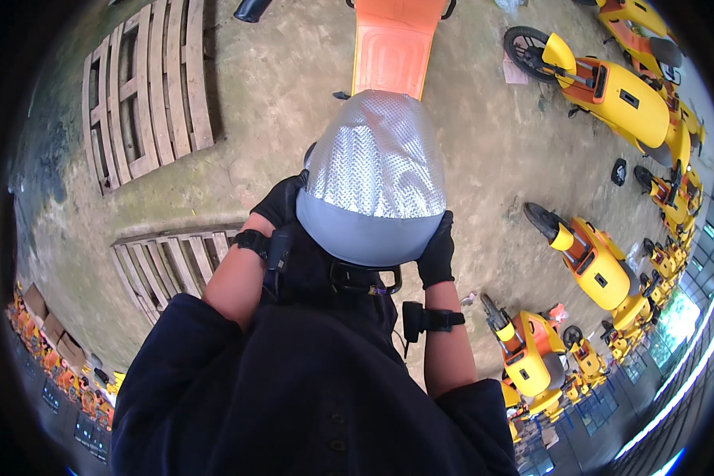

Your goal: The person handles a silver cover and opens the seat compartment of a yellow scooter while standing in a parking lot. They lift and lower the cover several times to check the area underneath the seat.

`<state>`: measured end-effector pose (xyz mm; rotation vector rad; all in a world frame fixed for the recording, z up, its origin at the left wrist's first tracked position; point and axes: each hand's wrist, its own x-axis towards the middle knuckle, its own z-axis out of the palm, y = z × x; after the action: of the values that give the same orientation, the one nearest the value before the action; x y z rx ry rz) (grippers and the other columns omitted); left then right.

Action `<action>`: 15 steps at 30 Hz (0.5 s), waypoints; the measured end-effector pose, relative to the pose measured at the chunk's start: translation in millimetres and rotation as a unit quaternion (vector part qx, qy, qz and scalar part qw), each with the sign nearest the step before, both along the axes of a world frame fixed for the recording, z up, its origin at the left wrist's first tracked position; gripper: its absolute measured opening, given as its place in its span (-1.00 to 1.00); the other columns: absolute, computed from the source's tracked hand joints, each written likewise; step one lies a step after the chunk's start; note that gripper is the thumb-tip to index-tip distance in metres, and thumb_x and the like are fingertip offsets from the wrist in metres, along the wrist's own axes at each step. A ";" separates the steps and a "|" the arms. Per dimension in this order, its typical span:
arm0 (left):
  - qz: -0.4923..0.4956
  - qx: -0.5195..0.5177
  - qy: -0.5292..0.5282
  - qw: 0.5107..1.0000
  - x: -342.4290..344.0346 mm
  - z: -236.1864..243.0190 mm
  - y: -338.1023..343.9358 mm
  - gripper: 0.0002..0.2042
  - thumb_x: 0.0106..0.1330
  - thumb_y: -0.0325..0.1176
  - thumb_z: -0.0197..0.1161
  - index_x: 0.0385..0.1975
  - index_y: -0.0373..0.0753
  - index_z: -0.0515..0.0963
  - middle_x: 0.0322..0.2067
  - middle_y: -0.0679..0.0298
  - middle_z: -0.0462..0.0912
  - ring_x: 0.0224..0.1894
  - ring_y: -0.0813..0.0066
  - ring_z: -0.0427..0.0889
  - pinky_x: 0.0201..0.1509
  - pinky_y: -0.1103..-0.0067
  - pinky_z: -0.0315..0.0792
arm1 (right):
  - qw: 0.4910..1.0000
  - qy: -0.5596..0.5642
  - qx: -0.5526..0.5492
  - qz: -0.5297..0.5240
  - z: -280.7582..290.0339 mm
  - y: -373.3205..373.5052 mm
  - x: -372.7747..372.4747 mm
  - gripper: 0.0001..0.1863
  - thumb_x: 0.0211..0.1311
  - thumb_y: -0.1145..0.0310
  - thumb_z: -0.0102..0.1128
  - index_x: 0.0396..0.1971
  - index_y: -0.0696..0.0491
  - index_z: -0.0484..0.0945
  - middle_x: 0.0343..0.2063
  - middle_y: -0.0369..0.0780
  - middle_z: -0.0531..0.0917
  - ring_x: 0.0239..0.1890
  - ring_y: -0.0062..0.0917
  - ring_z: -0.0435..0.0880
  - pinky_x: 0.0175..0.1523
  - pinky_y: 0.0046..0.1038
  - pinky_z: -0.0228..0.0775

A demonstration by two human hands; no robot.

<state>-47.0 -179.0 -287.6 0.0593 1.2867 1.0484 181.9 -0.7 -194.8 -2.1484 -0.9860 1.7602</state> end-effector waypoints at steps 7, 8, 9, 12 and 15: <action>0.061 -0.188 0.115 0.973 23.5 13.7 12.4 -0.47 0.40 0.02 -0.28 0.02 -0.35 0.35 -0.40 0.03 0.60 -0.39 0.24 0.58 -0.30 0.42 0.42 | 0.985 -0.004 0.073 0.157 14.9 15.1 0.2 -0.42 0.30 -0.11 -0.25 -0.12 0.12 0.47 -0.30 -0.27 0.58 -0.28 -0.57 0.54 -0.17 -0.54 0.38; 0.056 -0.169 0.155 0.972 24.7 1.3 1.6 -0.49 0.39 0.01 -0.25 0.02 -0.32 0.36 -0.36 0.03 0.60 -0.34 0.25 0.58 -0.27 0.44 0.42 | 0.981 -0.002 0.075 0.178 20.7 10.2 -9.6 -0.42 0.30 -0.12 -0.25 -0.13 0.13 0.47 -0.30 -0.27 0.58 -0.28 -0.58 0.53 -0.17 -0.55 0.38; 0.046 -0.147 0.189 0.970 20.1 13.5 9.4 -0.52 0.38 0.00 -0.22 0.01 -0.30 0.37 -0.32 0.03 0.59 -0.29 0.25 0.58 -0.23 0.46 0.42 | 0.977 -0.008 0.081 0.196 28.0 8.7 -14.7 -0.42 0.30 -0.12 -0.25 -0.14 0.13 0.47 -0.31 -0.27 0.58 -0.28 -0.58 0.53 -0.17 -0.55 0.37; 0.012 -0.105 0.270 0.957 20.1 37.8 24.5 -0.65 0.39 -0.17 -0.18 -0.13 -0.32 0.42 -0.34 0.11 0.59 -0.35 0.35 0.55 -0.29 0.50 0.41 | 0.989 -0.035 0.062 0.128 30.2 0.5 -12.0 -0.40 0.29 -0.13 -0.23 -0.11 0.14 0.47 -0.29 -0.26 0.58 -0.25 -0.57 0.52 -0.16 -0.53 0.36; 0.224 -0.096 0.011 0.970 17.3 55.0 47.3 -0.67 0.40 -0.19 -0.18 -0.20 -0.30 0.46 -0.40 0.19 0.60 -0.43 0.43 0.55 -0.38 0.56 0.41 | 0.998 0.023 -0.009 -0.051 9.1 2.5 5.0 -0.38 0.27 -0.14 -0.20 -0.02 0.14 0.41 -0.18 -0.25 0.55 -0.17 -0.56 0.49 -0.08 -0.52 0.34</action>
<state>-29.8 -131.6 -232.6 -0.3838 1.4538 1.2979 186.8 1.9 -185.7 -2.1198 -0.8359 1.7680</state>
